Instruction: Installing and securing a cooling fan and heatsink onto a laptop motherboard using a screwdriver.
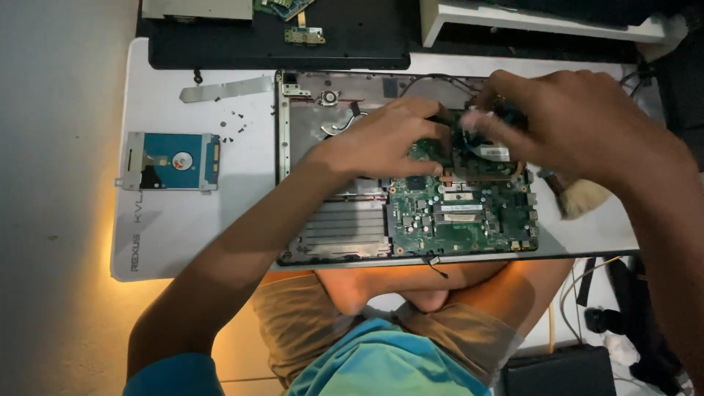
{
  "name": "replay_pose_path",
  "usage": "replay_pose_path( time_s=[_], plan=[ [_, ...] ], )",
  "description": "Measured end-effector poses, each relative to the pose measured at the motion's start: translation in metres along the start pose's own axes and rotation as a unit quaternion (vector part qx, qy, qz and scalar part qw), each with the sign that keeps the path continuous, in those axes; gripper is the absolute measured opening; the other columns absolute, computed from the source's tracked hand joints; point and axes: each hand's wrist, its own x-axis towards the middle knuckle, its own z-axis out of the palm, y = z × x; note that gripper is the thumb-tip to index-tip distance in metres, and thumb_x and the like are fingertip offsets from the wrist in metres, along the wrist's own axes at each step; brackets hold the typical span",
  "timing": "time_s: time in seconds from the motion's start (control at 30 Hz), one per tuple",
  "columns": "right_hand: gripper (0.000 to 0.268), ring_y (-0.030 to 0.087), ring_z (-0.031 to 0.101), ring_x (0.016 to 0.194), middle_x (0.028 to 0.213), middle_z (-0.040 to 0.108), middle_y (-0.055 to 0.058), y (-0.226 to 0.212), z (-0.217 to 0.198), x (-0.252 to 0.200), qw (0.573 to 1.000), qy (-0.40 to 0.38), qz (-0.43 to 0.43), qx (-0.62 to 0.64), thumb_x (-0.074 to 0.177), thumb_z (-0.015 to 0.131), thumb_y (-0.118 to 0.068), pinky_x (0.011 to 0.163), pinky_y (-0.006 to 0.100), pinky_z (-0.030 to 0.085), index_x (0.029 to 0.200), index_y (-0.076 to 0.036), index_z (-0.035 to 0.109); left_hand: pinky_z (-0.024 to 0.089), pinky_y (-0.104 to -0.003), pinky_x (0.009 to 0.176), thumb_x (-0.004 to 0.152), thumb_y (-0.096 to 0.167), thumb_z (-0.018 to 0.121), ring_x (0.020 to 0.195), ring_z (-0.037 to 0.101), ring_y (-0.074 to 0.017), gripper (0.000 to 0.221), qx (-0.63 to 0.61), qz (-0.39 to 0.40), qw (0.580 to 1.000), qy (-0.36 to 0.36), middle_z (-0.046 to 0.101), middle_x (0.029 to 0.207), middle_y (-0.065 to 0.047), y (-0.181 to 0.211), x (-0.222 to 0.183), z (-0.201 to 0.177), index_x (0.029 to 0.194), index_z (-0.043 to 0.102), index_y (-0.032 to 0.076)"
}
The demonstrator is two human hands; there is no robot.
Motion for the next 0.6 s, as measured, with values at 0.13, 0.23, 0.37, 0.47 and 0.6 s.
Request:
replay_pose_path(
  time_s=[0.13, 0.23, 0.37, 0.47, 0.6],
  plan=[
    [0.039, 0.029, 0.075, 0.052, 0.088, 0.086, 0.011, 0.005, 0.000, -0.001, 0.995, 0.004, -0.036, 0.089, 0.114, 0.074, -0.033, 0.051, 0.048, 0.055, 0.151, -0.022, 0.070, 0.052, -0.059, 0.113, 0.096, 0.043, 0.091, 0.136, 0.065, -0.0444, 0.046, 0.022, -0.070, 0.995, -0.061, 0.068, 0.147, -0.018, 0.003, 0.002, -0.002, 0.130, 0.082, 0.013],
    [0.067, 0.034, 0.081, 0.062, 0.119, 0.086, 0.010, 0.009, 0.009, -0.002, 0.995, 0.013, -0.055, 0.086, 0.095, 0.083, -0.042, 0.061, 0.053, 0.064, 0.157, -0.025, 0.065, 0.053, -0.058, 0.113, 0.092, 0.042, 0.094, 0.133, 0.067, -0.0432, 0.041, 0.008, -0.051, 0.997, -0.053, 0.069, 0.149, -0.017, 0.006, 0.003, -0.006, 0.122, 0.085, 0.017],
    [0.045, 0.031, 0.080, 0.059, 0.107, 0.083, 0.008, 0.008, 0.008, -0.005, 0.998, 0.026, -0.040, 0.052, 0.115, 0.068, -0.045, 0.059, 0.049, 0.062, 0.154, -0.023, 0.067, 0.051, -0.059, 0.114, 0.088, 0.046, 0.093, 0.135, 0.065, -0.0451, 0.041, 0.001, -0.045, 0.997, -0.059, 0.066, 0.152, -0.019, 0.008, 0.001, -0.008, 0.120, 0.089, 0.021],
    [0.056, 0.033, 0.084, 0.063, 0.129, 0.083, 0.013, 0.009, 0.013, -0.008, 0.991, 0.037, -0.070, 0.109, 0.103, 0.077, -0.037, 0.060, 0.050, 0.066, 0.153, -0.016, 0.067, 0.052, -0.059, 0.115, 0.086, 0.048, 0.095, 0.136, 0.065, -0.0454, 0.048, 0.003, -0.035, 0.998, -0.057, 0.066, 0.155, -0.021, 0.006, 0.002, -0.007, 0.122, 0.090, 0.017],
    [0.039, 0.024, 0.072, 0.041, 0.064, 0.083, 0.005, 0.003, 0.007, -0.011, 0.999, 0.039, -0.006, -0.035, 0.130, 0.060, -0.058, 0.053, 0.040, 0.054, 0.143, -0.025, 0.077, 0.049, -0.060, 0.120, 0.085, 0.045, 0.099, 0.142, 0.063, -0.0417, 0.040, 0.000, -0.020, 0.998, -0.052, 0.067, 0.155, -0.015, 0.001, 0.003, -0.003, 0.115, 0.089, 0.020]
  ],
)
